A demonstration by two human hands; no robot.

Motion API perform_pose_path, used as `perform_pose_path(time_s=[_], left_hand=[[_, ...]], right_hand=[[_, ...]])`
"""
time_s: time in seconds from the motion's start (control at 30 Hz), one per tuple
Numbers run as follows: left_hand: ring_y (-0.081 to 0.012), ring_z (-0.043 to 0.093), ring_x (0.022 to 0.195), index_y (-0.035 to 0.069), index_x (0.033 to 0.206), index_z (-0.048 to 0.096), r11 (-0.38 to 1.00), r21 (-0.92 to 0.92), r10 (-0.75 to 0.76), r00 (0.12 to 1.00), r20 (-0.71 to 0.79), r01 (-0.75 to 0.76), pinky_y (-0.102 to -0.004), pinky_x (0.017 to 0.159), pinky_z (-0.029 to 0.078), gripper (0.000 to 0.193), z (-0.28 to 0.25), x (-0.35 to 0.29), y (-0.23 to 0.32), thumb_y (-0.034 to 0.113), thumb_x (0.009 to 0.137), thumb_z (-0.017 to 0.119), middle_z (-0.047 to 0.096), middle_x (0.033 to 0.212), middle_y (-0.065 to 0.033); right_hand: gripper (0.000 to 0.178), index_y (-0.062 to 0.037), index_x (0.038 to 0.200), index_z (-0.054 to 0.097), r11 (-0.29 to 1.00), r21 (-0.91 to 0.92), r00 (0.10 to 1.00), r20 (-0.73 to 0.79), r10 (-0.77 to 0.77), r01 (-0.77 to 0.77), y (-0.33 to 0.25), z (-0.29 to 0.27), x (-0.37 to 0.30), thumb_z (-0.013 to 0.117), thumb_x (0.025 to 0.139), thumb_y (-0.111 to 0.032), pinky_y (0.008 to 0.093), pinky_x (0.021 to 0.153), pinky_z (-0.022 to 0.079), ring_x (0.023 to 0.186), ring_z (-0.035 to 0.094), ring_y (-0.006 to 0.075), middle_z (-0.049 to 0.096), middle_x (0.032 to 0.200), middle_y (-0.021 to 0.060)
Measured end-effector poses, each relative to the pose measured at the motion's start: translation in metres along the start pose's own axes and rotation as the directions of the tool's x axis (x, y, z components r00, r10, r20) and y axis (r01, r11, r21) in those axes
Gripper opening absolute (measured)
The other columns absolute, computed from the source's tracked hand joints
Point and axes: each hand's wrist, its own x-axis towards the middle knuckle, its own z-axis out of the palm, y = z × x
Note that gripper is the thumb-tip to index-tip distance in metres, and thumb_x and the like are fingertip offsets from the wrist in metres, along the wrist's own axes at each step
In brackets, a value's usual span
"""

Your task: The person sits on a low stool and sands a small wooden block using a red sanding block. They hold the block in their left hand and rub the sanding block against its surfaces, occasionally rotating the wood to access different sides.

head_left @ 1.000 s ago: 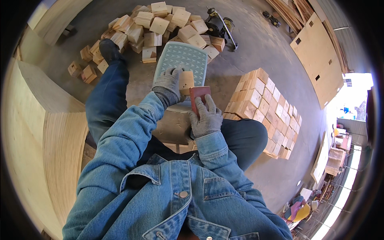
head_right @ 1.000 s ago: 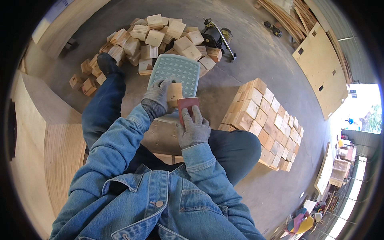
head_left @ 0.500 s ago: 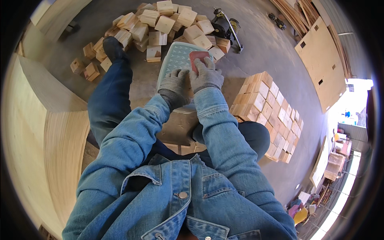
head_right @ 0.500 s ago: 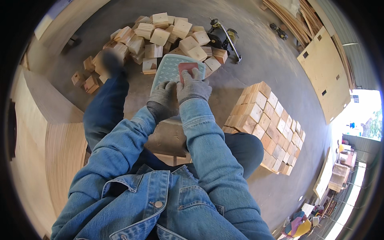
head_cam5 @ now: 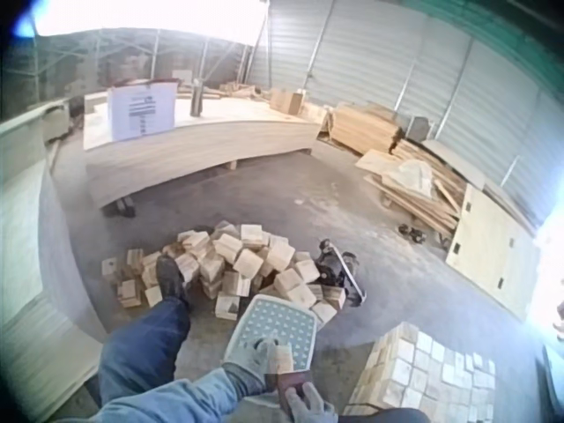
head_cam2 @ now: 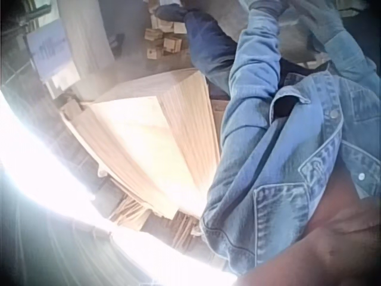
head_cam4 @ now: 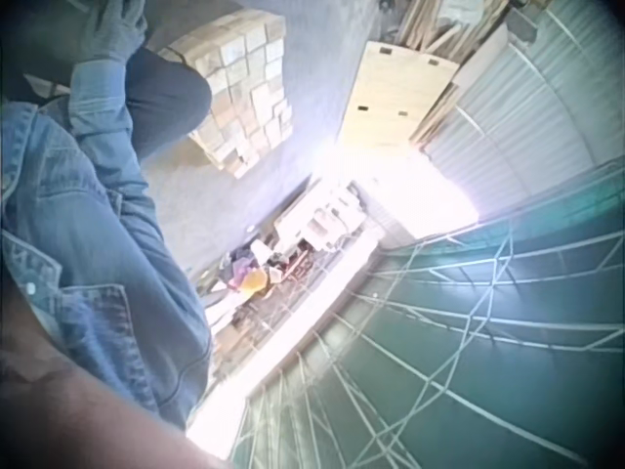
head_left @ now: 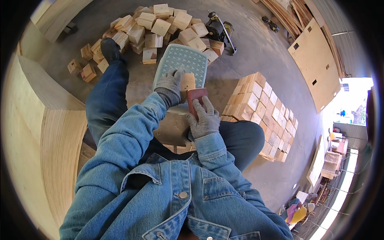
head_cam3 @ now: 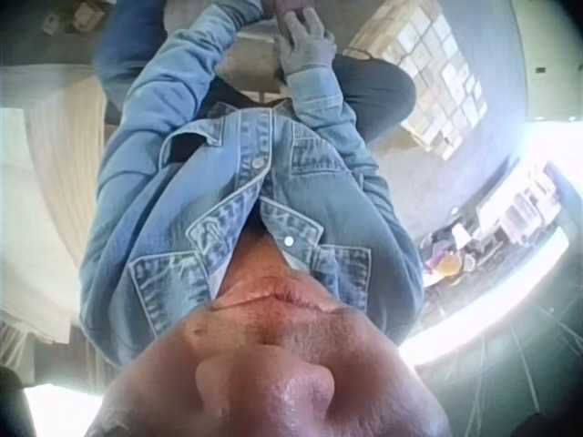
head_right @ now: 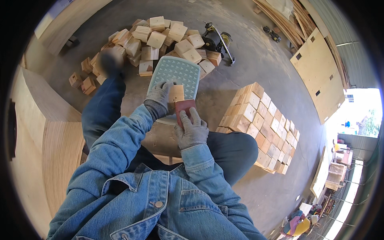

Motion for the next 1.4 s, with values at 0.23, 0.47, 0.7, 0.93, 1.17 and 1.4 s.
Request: perform_pose_path(time_s=[0.23,0.47,0.7,0.93,1.17,1.4], left_hand=[[-0.0429,0.048,0.141,0.013,0.158,0.036,0.999,0.038,-0.037,0.996,0.082,0.034,-0.0495,0.12,0.042,0.109,-0.002,0.0,-0.002,0.042,0.068,0.091,0.045,0.153,-0.0211],[-0.0416,0.044,0.145,0.017,0.157,0.037,0.991,0.021,-0.133,0.984,0.115,0.132,-0.0492,0.122,0.04,0.109,-0.004,0.005,0.012,0.043,0.067,0.091,0.043,0.155,-0.0196],[-0.0407,0.045,0.145,0.013,0.157,0.036,0.995,0.038,-0.1,0.981,0.164,0.095,-0.0468,0.123,0.039,0.11,-0.009,0.004,0.016,0.042,0.067,0.092,0.043,0.155,-0.0212],[-0.0443,0.054,0.133,0.011,0.152,0.042,1.0,0.026,-0.007,1.0,-0.004,0.007,-0.0511,0.115,0.046,0.112,0.005,0.004,0.004,0.036,0.058,0.099,0.052,0.144,-0.0234],[-0.0419,0.047,0.142,0.009,0.153,0.039,1.0,0.007,-0.005,0.997,0.081,0.004,-0.0474,0.121,0.04,0.108,0.003,0.005,0.002,0.039,0.065,0.095,0.045,0.152,-0.0217],[-0.0415,0.044,0.145,0.013,0.155,0.039,0.999,-0.001,-0.041,0.992,0.117,0.042,-0.0475,0.123,0.04,0.109,-0.003,0.004,0.004,0.043,0.065,0.093,0.043,0.156,-0.0198]], right_hand=[[0.058,-0.0276,0.141,0.068,0.999,0.016,0.998,-0.058,-0.034,0.035,0.005,0.008,0.042,0.079,0.085,-0.031,0.0563,0.105,0.049,0.124,0.059,0.0457,0.053,0.156,0.0117],[0.055,-0.032,0.141,0.067,0.992,-0.107,0.998,-0.014,0.069,-0.07,0.01,0.019,0.139,0.076,0.087,-0.036,0.0531,0.103,0.051,0.124,0.06,0.0423,0.054,0.157,0.0071],[0.058,-0.0272,0.144,0.065,1.0,0.017,0.996,-0.083,0.016,-0.015,0.024,0.019,0.096,0.076,0.089,-0.04,0.0563,0.106,0.049,0.125,0.06,0.0471,0.05,0.159,0.0121],[0.059,-0.0253,0.145,0.065,0.999,0.009,0.999,0.017,0.042,-0.042,0.014,-0.002,-0.001,0.077,0.089,-0.037,0.0586,0.108,0.047,0.127,0.055,0.051,0.049,0.16,0.0152],[0.056,-0.0257,0.141,0.068,1.0,0.024,0.999,-0.038,0.011,-0.01,0.015,0.001,0.014,0.077,0.087,-0.033,0.0604,0.104,0.048,0.124,0.057,0.0517,0.051,0.157,0.0133],[0.055,-0.027,0.14,0.068,0.997,-0.018,0.996,-0.038,0.079,-0.08,0.013,0.014,0.128,0.077,0.087,-0.035,0.0531,0.106,0.051,0.124,0.063,0.0409,0.054,0.156,0.0095]])
